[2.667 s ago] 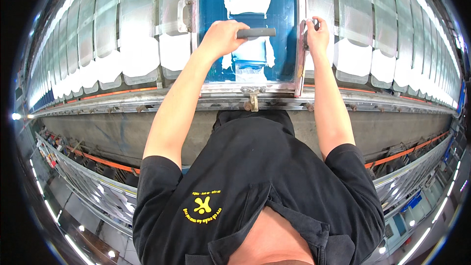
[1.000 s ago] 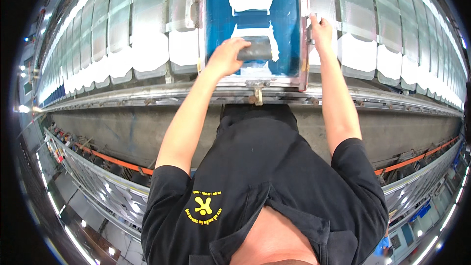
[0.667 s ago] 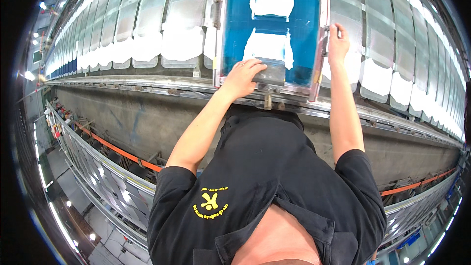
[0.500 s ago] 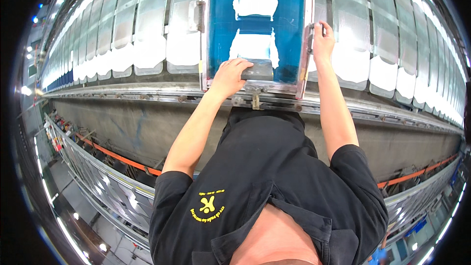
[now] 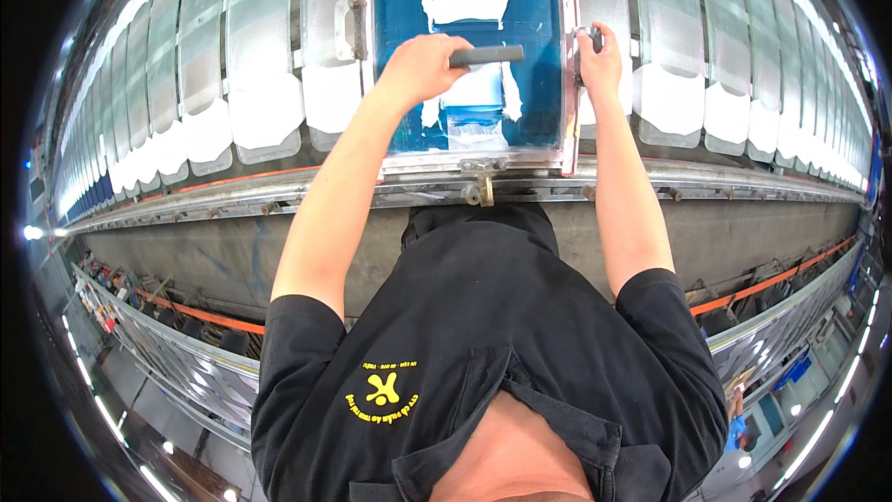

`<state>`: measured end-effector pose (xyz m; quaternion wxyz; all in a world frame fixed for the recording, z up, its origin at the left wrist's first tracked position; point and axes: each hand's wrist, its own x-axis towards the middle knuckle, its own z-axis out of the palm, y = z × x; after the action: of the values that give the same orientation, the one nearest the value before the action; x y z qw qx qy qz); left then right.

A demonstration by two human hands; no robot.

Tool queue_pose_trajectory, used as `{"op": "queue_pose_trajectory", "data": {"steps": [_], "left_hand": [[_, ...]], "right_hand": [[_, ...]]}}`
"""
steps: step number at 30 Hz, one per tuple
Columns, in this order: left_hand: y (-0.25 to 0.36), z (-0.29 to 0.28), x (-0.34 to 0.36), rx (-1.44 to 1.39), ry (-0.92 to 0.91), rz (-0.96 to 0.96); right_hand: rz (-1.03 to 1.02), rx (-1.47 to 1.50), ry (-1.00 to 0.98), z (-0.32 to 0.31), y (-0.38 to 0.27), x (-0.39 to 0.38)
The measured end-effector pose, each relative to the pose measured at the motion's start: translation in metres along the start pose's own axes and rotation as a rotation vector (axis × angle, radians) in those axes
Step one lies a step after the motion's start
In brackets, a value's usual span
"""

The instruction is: The person uses a squeegee to spread white ink across a screen printing frame held over a row of stadium seats. The person repeatedly pulls the squeegee across the screen to distribute the ink evenly.

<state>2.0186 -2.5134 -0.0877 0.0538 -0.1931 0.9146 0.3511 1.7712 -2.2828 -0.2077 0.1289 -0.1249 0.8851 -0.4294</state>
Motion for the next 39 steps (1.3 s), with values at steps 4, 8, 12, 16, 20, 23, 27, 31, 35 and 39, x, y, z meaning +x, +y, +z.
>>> {"op": "queue_pose_trajectory", "data": {"steps": [4,8,12,16,20,23,27,31,35,39], "left_hand": [[-0.022,-0.003,0.037,0.048,-0.118,-0.07],[-0.026,-0.006,0.042,0.066,-0.153,-0.105],[-0.021,-0.003,0.048,0.094,-0.169,-0.129],[-0.013,0.028,-0.009,0.165,-0.032,-0.035],[-0.014,0.044,-0.041,0.009,-0.163,-0.059],[-0.02,0.018,-0.005,-0.108,-0.313,-0.058],[-0.009,-0.004,0.032,0.023,-0.062,-0.137],[-0.012,0.03,-0.006,0.141,-0.005,-0.088],[0.004,0.038,-0.047,0.067,-0.168,-0.097],[0.007,0.009,-0.022,-0.036,-0.256,-0.141]], "right_hand": [[-0.266,-0.263,0.274,0.0,-0.01,-0.003],[-0.806,-0.126,-0.096,0.013,-0.114,-0.031],[-0.811,-0.378,-0.457,0.047,-0.133,-0.055],[-0.855,-0.27,-0.381,0.036,-0.104,-0.108],[-0.724,-0.32,-0.572,0.018,-0.097,-0.139],[-0.621,-0.401,-0.771,0.024,-0.112,-0.097],[-0.841,-0.338,-0.434,0.042,-0.125,-0.056],[-0.865,-0.323,-0.396,0.039,-0.101,-0.103],[-0.718,-0.317,-0.578,0.014,-0.089,-0.146],[-0.48,0.013,-0.329,-0.008,-0.08,-0.093]]}}
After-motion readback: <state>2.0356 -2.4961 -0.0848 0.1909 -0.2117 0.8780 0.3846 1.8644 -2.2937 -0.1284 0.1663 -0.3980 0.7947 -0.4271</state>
